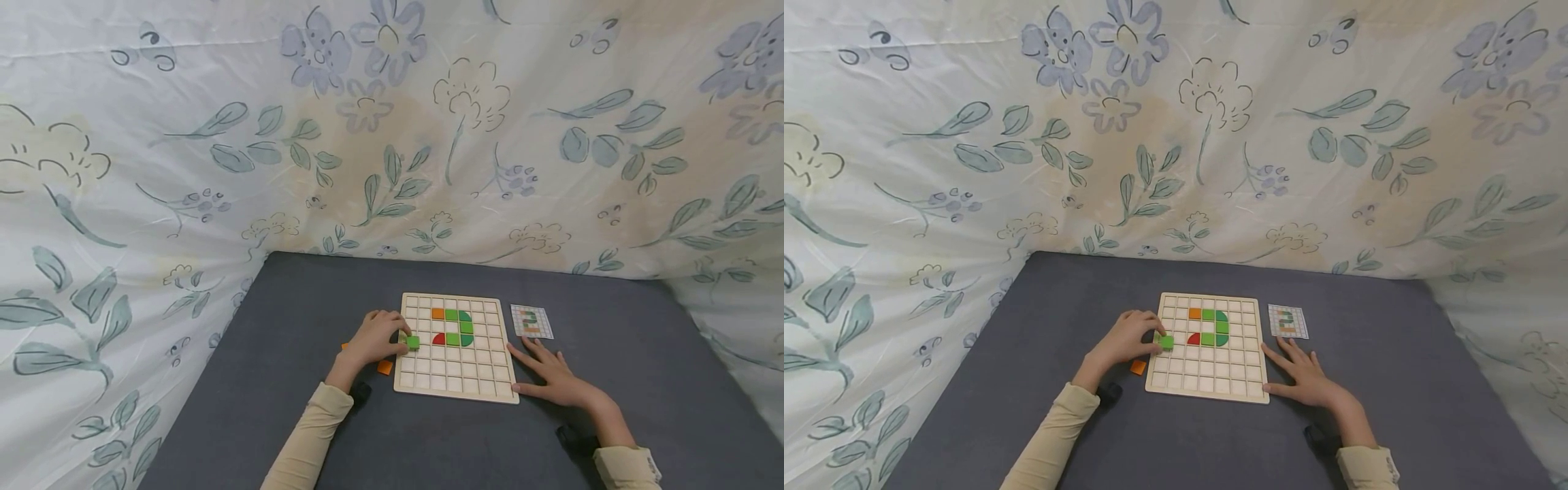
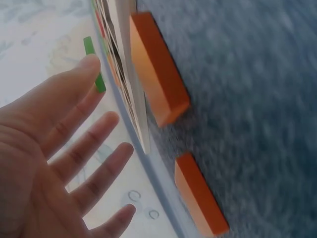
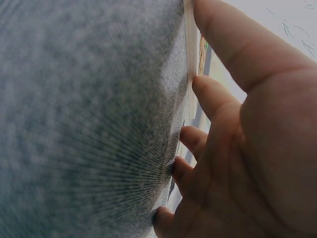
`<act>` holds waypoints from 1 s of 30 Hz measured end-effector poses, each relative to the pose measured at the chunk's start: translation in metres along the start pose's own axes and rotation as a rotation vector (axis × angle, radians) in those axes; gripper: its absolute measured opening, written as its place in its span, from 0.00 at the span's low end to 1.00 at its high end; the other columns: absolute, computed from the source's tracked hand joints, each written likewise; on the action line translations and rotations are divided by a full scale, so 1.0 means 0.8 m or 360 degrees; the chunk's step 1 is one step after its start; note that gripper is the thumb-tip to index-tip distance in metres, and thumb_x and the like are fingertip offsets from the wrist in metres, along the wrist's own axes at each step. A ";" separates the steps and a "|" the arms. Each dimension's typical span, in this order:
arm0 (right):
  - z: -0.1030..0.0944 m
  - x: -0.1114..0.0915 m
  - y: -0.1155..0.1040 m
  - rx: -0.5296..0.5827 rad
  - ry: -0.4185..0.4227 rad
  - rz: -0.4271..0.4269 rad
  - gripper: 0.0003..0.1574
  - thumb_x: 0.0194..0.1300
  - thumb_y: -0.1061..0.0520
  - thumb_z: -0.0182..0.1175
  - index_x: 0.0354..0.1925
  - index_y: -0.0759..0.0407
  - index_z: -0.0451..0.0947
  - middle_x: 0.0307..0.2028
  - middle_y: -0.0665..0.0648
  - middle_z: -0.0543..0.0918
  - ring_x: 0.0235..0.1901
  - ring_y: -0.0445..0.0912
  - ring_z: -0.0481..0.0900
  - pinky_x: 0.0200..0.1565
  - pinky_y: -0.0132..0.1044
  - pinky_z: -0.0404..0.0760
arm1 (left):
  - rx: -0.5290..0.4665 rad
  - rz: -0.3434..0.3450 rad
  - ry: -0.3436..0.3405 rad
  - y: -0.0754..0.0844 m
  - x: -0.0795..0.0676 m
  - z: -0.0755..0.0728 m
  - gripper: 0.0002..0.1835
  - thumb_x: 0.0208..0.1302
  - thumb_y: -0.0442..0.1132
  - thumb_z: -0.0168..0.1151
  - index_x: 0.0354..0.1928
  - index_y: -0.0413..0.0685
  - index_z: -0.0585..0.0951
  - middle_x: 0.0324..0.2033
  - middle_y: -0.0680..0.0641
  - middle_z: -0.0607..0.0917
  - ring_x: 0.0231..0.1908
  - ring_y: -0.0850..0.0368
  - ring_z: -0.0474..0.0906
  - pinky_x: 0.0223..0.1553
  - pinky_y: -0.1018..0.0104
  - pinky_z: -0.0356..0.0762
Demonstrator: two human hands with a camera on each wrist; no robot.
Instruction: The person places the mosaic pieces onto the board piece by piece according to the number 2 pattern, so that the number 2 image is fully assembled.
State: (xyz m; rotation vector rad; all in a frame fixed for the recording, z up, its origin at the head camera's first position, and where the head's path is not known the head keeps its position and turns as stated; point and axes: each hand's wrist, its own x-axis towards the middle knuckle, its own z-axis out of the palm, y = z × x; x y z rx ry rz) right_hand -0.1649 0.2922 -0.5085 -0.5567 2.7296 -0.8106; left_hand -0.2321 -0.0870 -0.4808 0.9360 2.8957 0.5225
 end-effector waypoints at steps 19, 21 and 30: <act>0.005 0.000 0.006 0.0031 0.0043 -0.0061 0.49 0.57 0.39 0.61 0.71 0.46 0.53 0.69 0.73 0.46 0.66 0.73 0.37 0.55 0.75 0.30 | 0.0098 0.0052 -0.0014 0.025 0.010 0.008 0.11 0.55 0.52 0.66 0.41 0.64 0.84 0.46 0.57 0.78 0.52 0.54 0.70 0.64 0.45 0.56; 0.003 -0.001 0.004 0.0035 0.0043 -0.0072 0.48 0.57 0.40 0.61 0.71 0.48 0.54 0.68 0.74 0.46 0.66 0.74 0.37 0.54 0.75 0.30 | 0.0098 0.0042 -0.0011 0.027 0.011 0.010 0.11 0.55 0.52 0.66 0.41 0.64 0.84 0.46 0.57 0.78 0.51 0.55 0.70 0.64 0.46 0.56; -0.004 -0.001 -0.007 -0.0035 -0.0003 0.0000 0.49 0.58 0.40 0.61 0.71 0.48 0.53 0.69 0.72 0.46 0.66 0.73 0.38 0.56 0.74 0.31 | 0.0152 0.0011 0.0022 0.037 0.018 0.016 0.10 0.55 0.52 0.66 0.40 0.67 0.83 0.45 0.58 0.78 0.49 0.56 0.71 0.62 0.46 0.57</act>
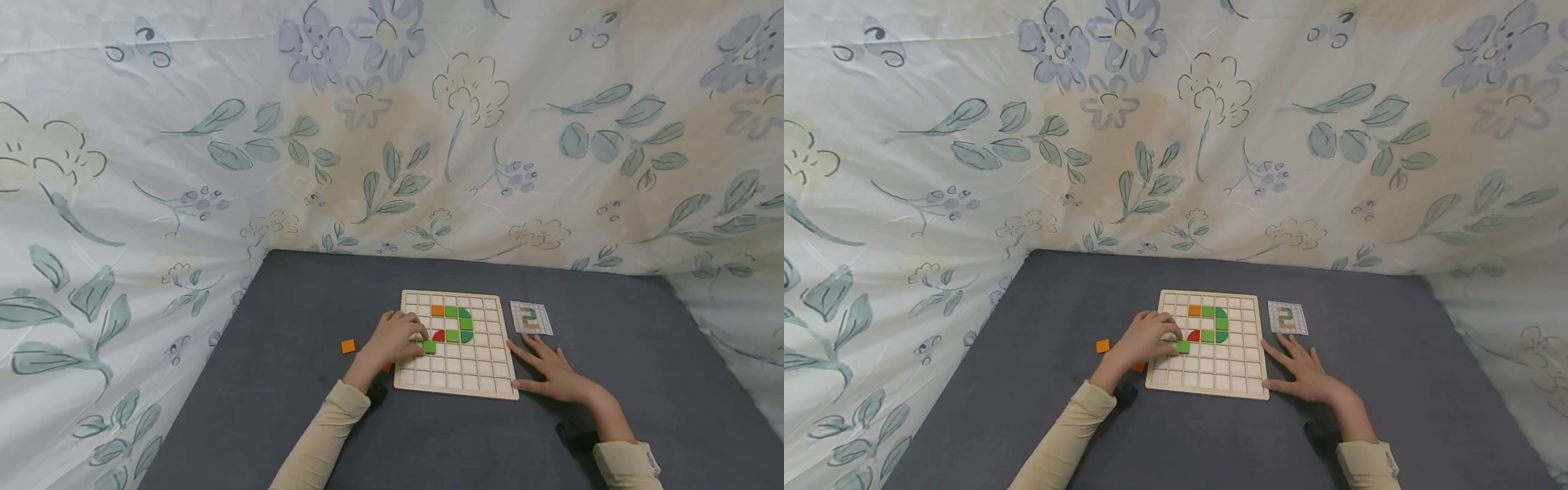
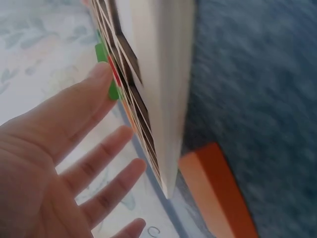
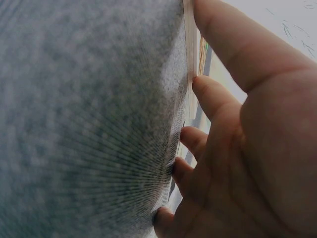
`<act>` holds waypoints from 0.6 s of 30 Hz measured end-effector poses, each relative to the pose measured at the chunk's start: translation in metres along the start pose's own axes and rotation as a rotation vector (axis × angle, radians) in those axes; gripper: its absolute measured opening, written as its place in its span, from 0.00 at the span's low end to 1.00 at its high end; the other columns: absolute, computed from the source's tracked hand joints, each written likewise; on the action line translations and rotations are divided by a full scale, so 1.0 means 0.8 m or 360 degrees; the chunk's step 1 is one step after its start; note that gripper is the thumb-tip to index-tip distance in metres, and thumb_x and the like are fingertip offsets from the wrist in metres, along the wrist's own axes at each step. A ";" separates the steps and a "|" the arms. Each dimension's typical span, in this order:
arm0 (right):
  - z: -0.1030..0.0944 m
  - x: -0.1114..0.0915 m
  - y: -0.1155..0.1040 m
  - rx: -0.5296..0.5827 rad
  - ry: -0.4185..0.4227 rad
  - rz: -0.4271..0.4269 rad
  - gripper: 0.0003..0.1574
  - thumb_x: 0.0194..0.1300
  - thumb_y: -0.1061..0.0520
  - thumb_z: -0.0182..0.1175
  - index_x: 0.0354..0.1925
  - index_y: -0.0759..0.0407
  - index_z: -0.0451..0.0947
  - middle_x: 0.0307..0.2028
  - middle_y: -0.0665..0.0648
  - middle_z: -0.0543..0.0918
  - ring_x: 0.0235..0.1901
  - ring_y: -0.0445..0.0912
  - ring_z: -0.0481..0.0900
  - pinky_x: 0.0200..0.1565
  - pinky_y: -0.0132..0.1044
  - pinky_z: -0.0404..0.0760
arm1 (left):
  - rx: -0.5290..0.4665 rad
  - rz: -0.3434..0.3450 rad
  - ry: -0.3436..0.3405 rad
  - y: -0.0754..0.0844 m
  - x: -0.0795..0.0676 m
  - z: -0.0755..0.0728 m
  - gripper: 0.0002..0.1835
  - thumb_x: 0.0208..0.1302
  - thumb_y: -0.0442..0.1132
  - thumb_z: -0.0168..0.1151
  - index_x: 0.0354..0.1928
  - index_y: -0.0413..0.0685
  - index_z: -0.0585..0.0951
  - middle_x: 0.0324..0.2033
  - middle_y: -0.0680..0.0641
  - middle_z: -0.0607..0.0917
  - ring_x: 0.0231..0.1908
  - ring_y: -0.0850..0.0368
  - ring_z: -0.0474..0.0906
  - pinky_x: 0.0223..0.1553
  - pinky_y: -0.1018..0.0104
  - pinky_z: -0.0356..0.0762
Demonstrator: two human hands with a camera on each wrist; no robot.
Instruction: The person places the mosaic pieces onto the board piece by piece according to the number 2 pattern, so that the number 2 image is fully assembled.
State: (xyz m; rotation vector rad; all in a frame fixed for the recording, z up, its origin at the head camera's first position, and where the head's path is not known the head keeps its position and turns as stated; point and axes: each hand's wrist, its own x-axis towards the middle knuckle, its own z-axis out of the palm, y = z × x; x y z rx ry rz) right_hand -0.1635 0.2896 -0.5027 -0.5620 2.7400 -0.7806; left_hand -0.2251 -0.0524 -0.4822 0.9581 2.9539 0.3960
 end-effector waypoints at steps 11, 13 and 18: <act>0.004 0.000 0.006 0.0027 0.0056 -0.0062 0.48 0.57 0.41 0.62 0.70 0.48 0.55 0.68 0.74 0.48 0.65 0.74 0.40 0.54 0.75 0.32 | 0.0097 0.0037 -0.0051 0.010 0.013 0.003 0.12 0.55 0.55 0.65 0.42 0.68 0.83 0.47 0.58 0.78 0.49 0.55 0.71 0.60 0.47 0.60; 0.005 0.000 0.007 0.0027 0.0066 -0.0071 0.47 0.57 0.42 0.62 0.70 0.48 0.55 0.68 0.74 0.48 0.65 0.74 0.40 0.54 0.75 0.32 | 0.0109 0.0035 -0.0058 0.012 0.015 0.005 0.12 0.55 0.55 0.65 0.42 0.69 0.83 0.47 0.59 0.78 0.50 0.55 0.71 0.60 0.46 0.60; 0.006 -0.001 0.007 0.0044 0.0064 -0.0092 0.47 0.58 0.41 0.62 0.70 0.46 0.55 0.68 0.73 0.48 0.65 0.74 0.39 0.54 0.75 0.32 | 0.0105 0.0014 -0.0070 0.014 0.017 0.008 0.13 0.54 0.55 0.66 0.42 0.69 0.82 0.46 0.59 0.78 0.49 0.55 0.71 0.59 0.46 0.61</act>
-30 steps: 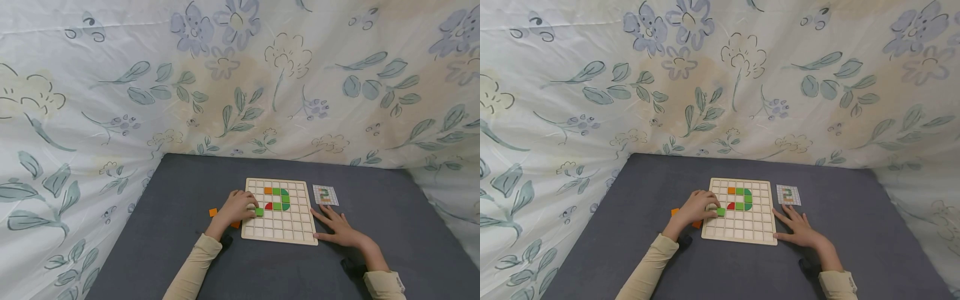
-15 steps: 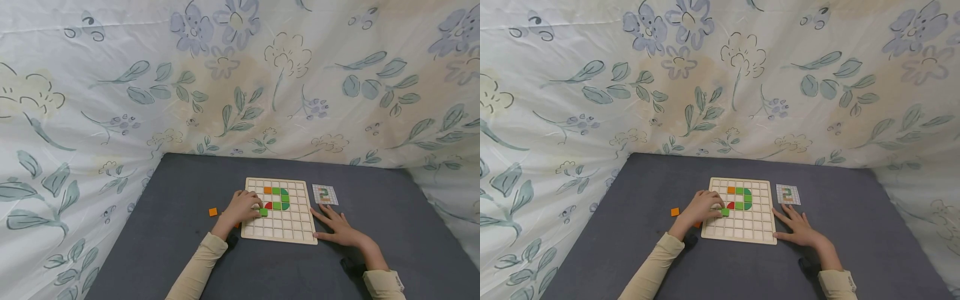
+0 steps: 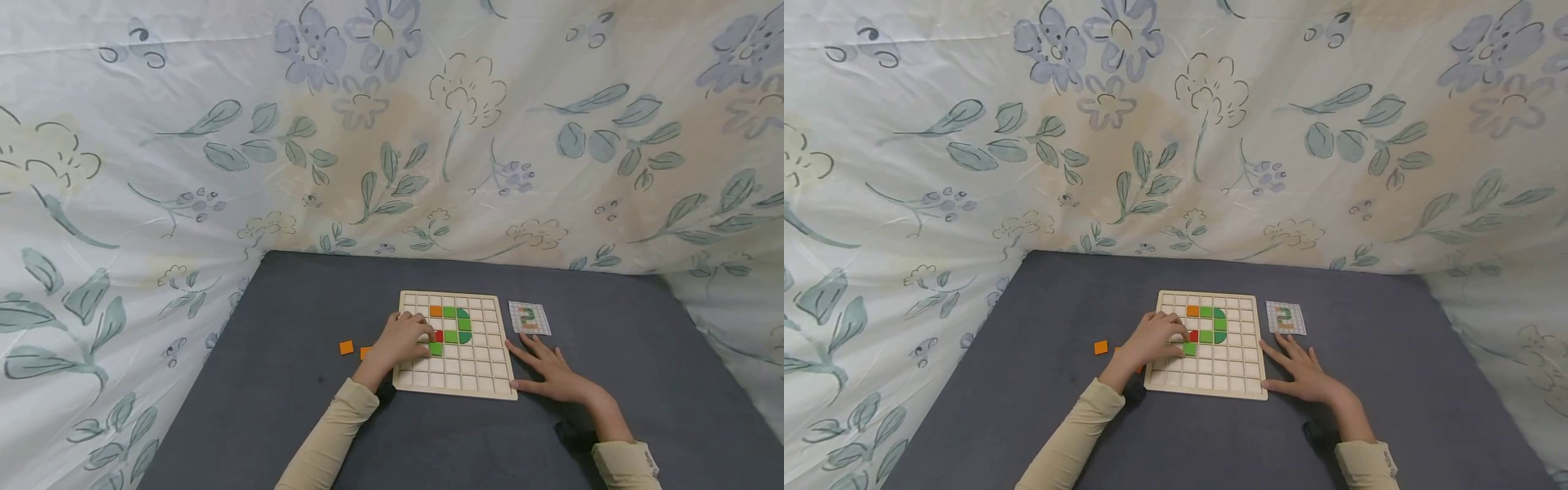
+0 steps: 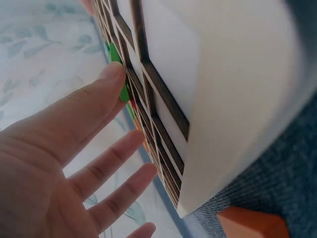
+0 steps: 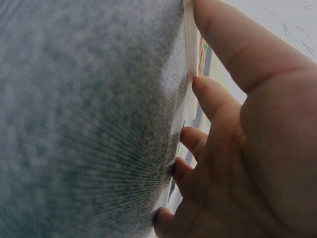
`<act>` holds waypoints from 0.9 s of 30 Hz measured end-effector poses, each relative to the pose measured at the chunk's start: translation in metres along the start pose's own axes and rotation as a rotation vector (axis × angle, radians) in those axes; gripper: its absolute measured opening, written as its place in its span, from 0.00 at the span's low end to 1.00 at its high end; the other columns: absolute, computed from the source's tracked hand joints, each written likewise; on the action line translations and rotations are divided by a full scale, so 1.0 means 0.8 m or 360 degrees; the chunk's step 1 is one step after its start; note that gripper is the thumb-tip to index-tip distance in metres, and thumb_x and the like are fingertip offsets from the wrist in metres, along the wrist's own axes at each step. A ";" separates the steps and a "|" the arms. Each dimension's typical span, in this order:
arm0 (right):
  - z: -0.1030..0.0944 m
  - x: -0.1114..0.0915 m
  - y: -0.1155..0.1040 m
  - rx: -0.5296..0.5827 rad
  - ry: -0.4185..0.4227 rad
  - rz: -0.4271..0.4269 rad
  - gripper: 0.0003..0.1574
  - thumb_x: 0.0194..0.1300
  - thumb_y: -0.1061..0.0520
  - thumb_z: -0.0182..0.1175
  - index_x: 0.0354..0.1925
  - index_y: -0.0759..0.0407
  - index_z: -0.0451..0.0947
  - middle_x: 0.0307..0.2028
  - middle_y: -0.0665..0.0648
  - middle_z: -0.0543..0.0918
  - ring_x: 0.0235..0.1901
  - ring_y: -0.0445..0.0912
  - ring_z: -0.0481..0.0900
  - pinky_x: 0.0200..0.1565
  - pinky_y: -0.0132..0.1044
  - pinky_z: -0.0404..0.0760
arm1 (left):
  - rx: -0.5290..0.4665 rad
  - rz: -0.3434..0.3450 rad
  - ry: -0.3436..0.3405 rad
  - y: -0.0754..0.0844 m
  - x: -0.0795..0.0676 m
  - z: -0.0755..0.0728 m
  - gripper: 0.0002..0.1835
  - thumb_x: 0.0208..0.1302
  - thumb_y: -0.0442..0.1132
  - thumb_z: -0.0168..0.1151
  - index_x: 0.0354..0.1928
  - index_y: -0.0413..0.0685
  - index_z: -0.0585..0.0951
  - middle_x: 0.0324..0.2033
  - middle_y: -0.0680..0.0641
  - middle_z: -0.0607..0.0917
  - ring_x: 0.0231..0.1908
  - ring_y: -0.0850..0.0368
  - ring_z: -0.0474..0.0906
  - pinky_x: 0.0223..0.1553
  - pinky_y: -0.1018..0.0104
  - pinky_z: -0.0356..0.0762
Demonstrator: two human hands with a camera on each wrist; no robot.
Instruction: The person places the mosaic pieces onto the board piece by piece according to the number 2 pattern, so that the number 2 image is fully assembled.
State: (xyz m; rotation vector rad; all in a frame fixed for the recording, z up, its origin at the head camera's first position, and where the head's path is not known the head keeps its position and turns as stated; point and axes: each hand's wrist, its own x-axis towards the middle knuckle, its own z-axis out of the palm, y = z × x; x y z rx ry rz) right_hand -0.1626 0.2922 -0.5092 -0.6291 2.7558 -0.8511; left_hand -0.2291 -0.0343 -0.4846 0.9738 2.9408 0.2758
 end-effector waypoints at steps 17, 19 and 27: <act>-0.002 0.001 0.000 -0.0046 -0.0048 0.0070 0.48 0.58 0.39 0.60 0.71 0.49 0.54 0.69 0.72 0.46 0.67 0.72 0.38 0.56 0.74 0.32 | -0.0024 -0.0002 0.0016 0.001 -0.004 -0.001 0.13 0.53 0.54 0.67 0.42 0.68 0.82 0.46 0.57 0.78 0.48 0.54 0.71 0.60 0.46 0.60; -0.003 0.000 -0.003 -0.0043 -0.0045 0.0065 0.48 0.58 0.40 0.61 0.71 0.49 0.54 0.69 0.72 0.46 0.66 0.72 0.39 0.56 0.74 0.32 | -0.0019 0.0000 0.0018 0.001 -0.005 -0.002 0.13 0.53 0.54 0.67 0.42 0.68 0.82 0.46 0.58 0.78 0.48 0.54 0.71 0.60 0.46 0.61; 0.004 -0.001 0.007 -0.0009 0.0033 -0.0051 0.46 0.59 0.41 0.60 0.71 0.44 0.53 0.68 0.73 0.48 0.66 0.73 0.39 0.53 0.76 0.32 | -0.0026 -0.0003 0.0004 0.000 -0.006 -0.002 0.13 0.53 0.54 0.67 0.42 0.68 0.82 0.47 0.58 0.78 0.49 0.54 0.71 0.60 0.47 0.61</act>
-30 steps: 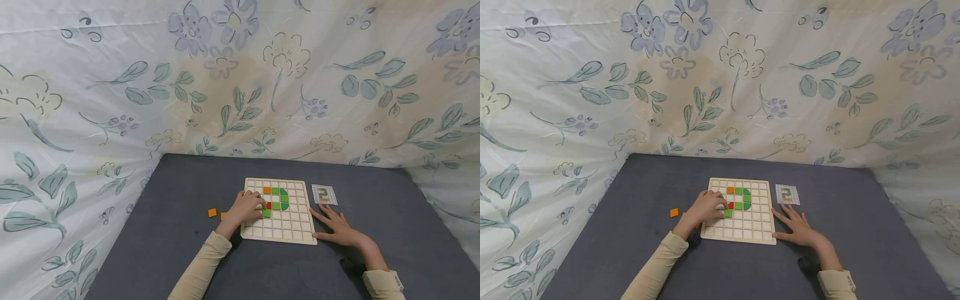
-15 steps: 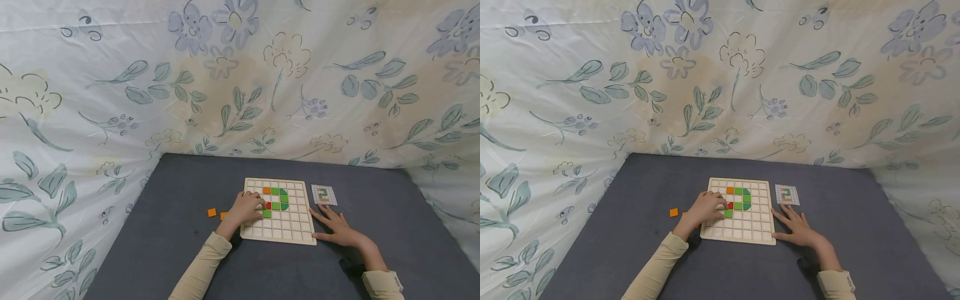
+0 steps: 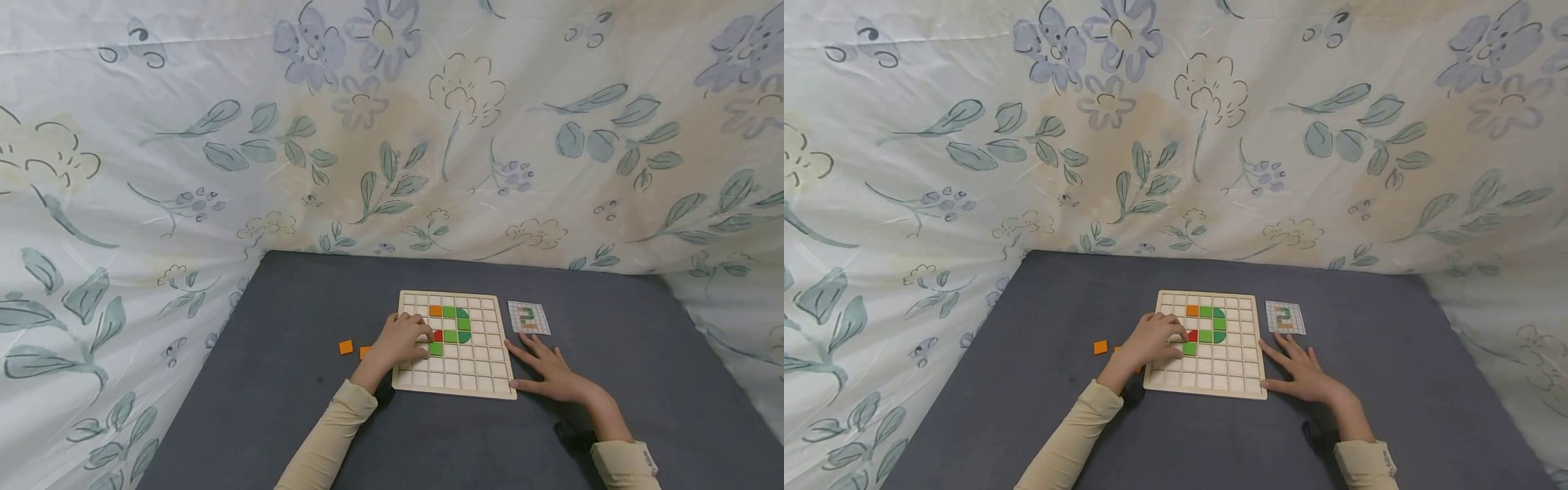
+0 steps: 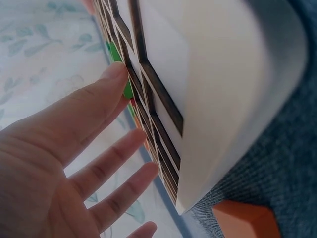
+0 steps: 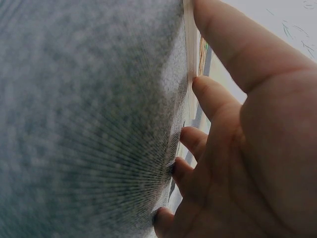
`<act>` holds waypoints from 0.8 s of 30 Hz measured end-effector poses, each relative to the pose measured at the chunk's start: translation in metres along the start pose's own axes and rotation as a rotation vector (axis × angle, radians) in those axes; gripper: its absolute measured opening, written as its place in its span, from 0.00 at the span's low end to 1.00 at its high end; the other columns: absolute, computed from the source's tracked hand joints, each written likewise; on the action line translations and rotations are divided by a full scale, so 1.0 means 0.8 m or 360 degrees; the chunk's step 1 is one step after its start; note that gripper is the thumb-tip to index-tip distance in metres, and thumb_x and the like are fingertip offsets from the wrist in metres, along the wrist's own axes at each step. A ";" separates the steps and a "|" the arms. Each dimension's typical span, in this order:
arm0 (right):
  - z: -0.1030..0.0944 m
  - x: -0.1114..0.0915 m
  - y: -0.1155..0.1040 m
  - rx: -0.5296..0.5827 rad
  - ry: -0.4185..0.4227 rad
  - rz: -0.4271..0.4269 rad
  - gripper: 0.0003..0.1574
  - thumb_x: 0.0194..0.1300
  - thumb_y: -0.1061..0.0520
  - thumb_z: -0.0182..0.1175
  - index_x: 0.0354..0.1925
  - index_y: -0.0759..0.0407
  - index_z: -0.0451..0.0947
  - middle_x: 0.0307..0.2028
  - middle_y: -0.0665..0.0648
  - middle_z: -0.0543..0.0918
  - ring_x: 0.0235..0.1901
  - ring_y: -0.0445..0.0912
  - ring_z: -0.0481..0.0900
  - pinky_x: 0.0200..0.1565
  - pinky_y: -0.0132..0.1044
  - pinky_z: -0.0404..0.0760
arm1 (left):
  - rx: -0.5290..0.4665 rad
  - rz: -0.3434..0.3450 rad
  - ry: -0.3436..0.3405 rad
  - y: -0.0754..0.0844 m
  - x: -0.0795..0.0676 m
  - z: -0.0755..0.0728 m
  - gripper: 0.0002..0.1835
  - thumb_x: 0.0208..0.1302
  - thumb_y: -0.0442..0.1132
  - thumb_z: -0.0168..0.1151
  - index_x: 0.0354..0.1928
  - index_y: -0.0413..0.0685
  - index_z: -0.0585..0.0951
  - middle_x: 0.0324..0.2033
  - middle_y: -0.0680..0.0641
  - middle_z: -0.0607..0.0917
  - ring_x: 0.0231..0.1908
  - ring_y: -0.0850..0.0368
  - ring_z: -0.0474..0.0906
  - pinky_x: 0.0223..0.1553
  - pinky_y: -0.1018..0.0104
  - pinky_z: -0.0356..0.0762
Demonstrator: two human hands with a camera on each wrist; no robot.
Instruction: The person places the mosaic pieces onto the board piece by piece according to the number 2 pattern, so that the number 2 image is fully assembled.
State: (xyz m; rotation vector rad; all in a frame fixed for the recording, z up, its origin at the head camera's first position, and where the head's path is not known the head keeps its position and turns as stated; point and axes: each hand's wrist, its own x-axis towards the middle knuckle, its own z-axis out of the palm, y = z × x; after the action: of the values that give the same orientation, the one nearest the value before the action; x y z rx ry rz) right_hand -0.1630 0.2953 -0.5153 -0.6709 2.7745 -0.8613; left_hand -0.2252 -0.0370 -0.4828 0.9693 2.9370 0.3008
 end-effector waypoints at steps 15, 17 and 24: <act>-0.005 0.002 -0.010 -0.0031 -0.0041 0.0094 0.48 0.57 0.40 0.61 0.70 0.50 0.55 0.68 0.74 0.49 0.65 0.74 0.40 0.54 0.76 0.34 | -0.0026 0.0012 -0.0015 0.003 -0.005 -0.002 0.14 0.54 0.53 0.66 0.44 0.68 0.83 0.47 0.57 0.79 0.52 0.54 0.70 0.60 0.46 0.61; -0.006 0.002 -0.011 -0.0047 -0.0071 0.0115 0.48 0.57 0.40 0.61 0.70 0.51 0.55 0.69 0.73 0.48 0.66 0.74 0.40 0.55 0.75 0.33 | -0.0027 0.0004 -0.0021 0.003 -0.005 -0.003 0.14 0.54 0.53 0.66 0.45 0.68 0.83 0.48 0.57 0.78 0.52 0.54 0.70 0.60 0.46 0.61; -0.008 0.003 -0.010 -0.0065 -0.0084 0.0117 0.48 0.58 0.40 0.61 0.71 0.49 0.54 0.69 0.73 0.47 0.66 0.73 0.40 0.55 0.75 0.33 | -0.0038 -0.0029 -0.0019 -0.003 -0.007 -0.005 0.15 0.55 0.54 0.66 0.46 0.68 0.83 0.48 0.58 0.78 0.52 0.54 0.71 0.61 0.47 0.59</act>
State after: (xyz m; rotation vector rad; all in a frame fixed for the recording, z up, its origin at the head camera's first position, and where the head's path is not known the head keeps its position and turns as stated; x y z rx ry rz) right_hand -0.1638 0.2919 -0.5056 -0.5851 2.7575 -0.7629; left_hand -0.2229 -0.0431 -0.4797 0.9371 2.9232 0.3272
